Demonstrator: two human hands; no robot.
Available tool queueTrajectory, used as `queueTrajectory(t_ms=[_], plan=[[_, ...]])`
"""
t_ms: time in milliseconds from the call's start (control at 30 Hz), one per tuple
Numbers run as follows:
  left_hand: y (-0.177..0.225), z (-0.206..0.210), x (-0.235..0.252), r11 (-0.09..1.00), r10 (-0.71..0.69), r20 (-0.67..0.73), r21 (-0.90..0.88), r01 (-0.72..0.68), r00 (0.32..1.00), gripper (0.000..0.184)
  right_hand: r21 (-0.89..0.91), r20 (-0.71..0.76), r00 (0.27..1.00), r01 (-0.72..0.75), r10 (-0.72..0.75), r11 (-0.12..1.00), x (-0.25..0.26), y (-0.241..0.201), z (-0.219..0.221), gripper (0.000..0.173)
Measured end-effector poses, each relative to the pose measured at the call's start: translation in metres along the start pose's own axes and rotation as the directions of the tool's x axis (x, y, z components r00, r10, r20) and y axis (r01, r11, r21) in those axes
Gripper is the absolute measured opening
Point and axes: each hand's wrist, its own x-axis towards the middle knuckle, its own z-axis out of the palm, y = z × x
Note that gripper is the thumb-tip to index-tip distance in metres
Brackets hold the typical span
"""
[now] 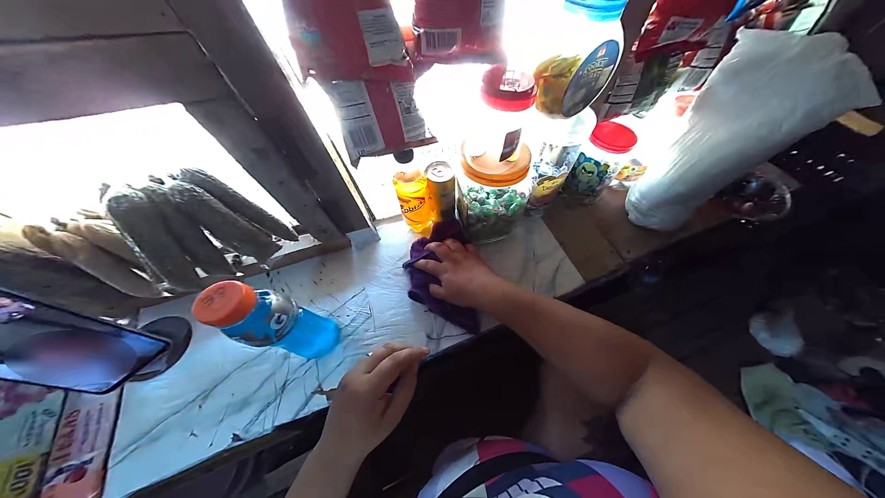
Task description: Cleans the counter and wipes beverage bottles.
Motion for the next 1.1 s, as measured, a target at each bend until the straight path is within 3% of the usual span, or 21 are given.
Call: queueTrajectory(t_ms=[167, 233, 333, 400, 467, 500, 567, 633, 700, 733, 867, 1000, 1100], plan=[[0.002, -0.003, -0.008, 0.992, 0.064, 0.078, 0.099, -0.072, 0.995, 0.027, 0.026, 0.138, 0.99, 0.009, -0.013, 1.0, -0.042, 0.041, -0.03, 0.046], [0.005, -0.009, -0.015, 0.991, 0.063, 0.091, 0.109, -0.073, 0.994, 0.027, -0.01, 0.203, 0.959, -0.201, 0.199, 0.98, -0.073, 0.065, -0.055, 0.048], [0.015, -0.022, -0.026, 0.994, 0.04, 0.097, 0.098, -0.05, 0.994, 0.027, -0.142, 0.192, 0.719, -0.654, 0.669, 0.743, -0.116, 0.108, -0.104, 0.042], [0.021, -0.031, -0.032, 0.999, 0.023, 0.108, 0.046, -0.028, 0.994, 0.025, -0.137, 0.038, 0.624, -0.77, 0.78, 0.623, -0.13, 0.119, -0.128, 0.046], [0.021, -0.035, -0.034, 1.0, 0.015, 0.115, 0.0, -0.015, 0.993, 0.025, -0.07, -0.197, 0.719, -0.689, 0.667, 0.721, -0.13, 0.1, -0.129, 0.049], [0.021, -0.035, -0.034, 1.0, 0.016, 0.119, -0.019, -0.014, 0.993, 0.024, -0.058, -0.279, 0.796, -0.573, 0.538, 0.818, -0.126, 0.084, -0.12, 0.05], [0.019, -0.032, -0.031, 0.999, 0.02, 0.129, -0.046, -0.014, 0.991, 0.024, -0.037, -0.307, 0.915, -0.285, 0.261, 0.958, -0.108, 0.047, -0.089, 0.051], [0.016, -0.026, -0.026, 0.999, 0.033, 0.147, -0.046, -0.026, 0.989, 0.024, 0.025, -0.118, 0.992, -0.048, 0.05, 0.999, -0.085, 0.017, -0.048, 0.051], [0.011, -0.02, -0.023, 0.999, 0.041, 0.167, -0.03, -0.037, 0.985, 0.025, 0.113, 0.16, 0.984, 0.063, -0.08, 0.992, -0.069, 0.0, -0.014, 0.056], [0.009, -0.018, -0.023, 0.999, 0.041, 0.176, -0.016, -0.039, 0.983, 0.025, 0.146, 0.229, 0.966, 0.087, -0.119, 0.985, -0.065, -0.002, -0.002, 0.06], [0.004, -0.021, -0.025, 1.0, 0.013, 0.223, 0.005, -0.014, 0.975, 0.027, 0.155, 0.181, 0.977, 0.09, -0.118, 0.984, -0.068, 0.019, -0.001, 0.051], [0.01, -0.033, -0.027, 1.0, -0.028, 0.262, -0.005, 0.03, 0.965, 0.028, 0.101, 0.133, 0.99, -0.07, 0.057, 0.992, -0.091, 0.068, -0.018, 0.046], [0.012, -0.039, -0.031, 0.999, -0.049, 0.276, 0.015, 0.047, 0.96, 0.028, 0.061, 0.015, 0.967, -0.253, 0.253, 0.965, -0.116, 0.119, -0.034, 0.046]])
